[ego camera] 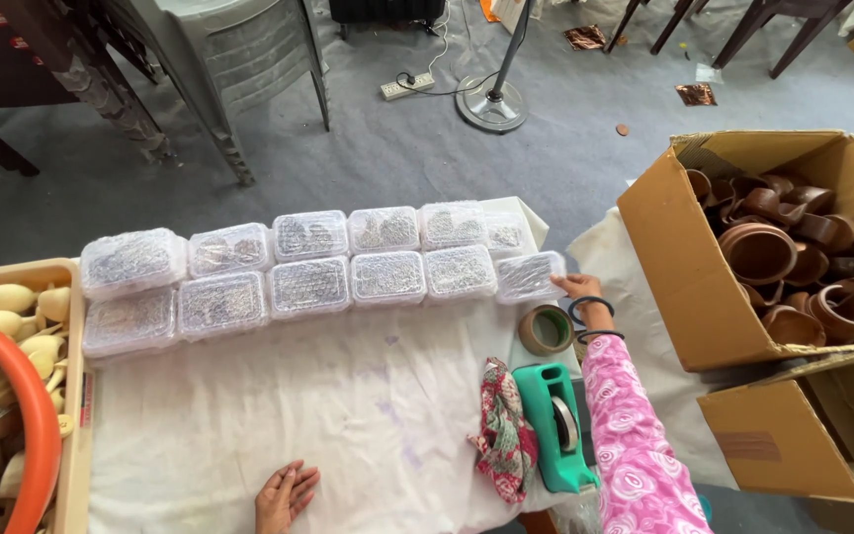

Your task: The person wraps a plastic container in bubble wrap, secures it with tape, then selects a wooden stamp from a bowl and wipes it with a cloth.

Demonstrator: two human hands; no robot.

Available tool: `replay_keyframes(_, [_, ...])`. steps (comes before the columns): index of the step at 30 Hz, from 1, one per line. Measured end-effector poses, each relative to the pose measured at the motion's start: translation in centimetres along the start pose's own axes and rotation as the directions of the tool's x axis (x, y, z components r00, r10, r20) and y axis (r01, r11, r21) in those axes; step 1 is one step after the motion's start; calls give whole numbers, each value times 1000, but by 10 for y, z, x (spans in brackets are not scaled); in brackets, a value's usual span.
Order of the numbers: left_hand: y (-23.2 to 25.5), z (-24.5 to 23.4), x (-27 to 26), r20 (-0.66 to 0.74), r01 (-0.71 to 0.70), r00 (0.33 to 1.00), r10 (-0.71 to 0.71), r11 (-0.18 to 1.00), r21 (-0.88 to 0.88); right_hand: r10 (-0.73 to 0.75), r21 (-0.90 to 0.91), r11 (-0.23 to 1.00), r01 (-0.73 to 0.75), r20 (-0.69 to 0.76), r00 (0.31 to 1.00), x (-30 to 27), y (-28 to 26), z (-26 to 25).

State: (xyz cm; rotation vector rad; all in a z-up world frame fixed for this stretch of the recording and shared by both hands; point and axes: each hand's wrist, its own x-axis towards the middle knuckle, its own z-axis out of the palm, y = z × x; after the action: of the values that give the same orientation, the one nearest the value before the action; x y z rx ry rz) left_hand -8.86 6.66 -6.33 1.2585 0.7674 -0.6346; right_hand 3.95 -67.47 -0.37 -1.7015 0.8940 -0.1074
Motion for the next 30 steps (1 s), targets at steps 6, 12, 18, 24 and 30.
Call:
replay_keyframes(6, [-23, -18, 41, -13, 76, 997, -76, 997, -9, 26, 40, 999, -27, 27, 999, 51, 42, 40])
replay_keyframes(12, [-2, -2, 10, -65, 75, 995, -72, 996, 53, -167, -598, 800, 55, -133, 977, 90, 68, 47])
replay_keyframes(18, [11, 10, -16, -76, -1, 997, 5, 999, 45, -483, -827, 504, 248, -31, 875, -66, -57, 81])
replay_keyframes(24, [16, 15, -21, -87, -38, 995, 42, 998, 47, -396, -925, 273, 263, 141, 907, -129, -92, 129])
replay_keyframes(30, [15, 13, -15, -45, -52, 997, 54, 997, 55, -446, -930, 283, 234, 88, 891, -94, -56, 144])
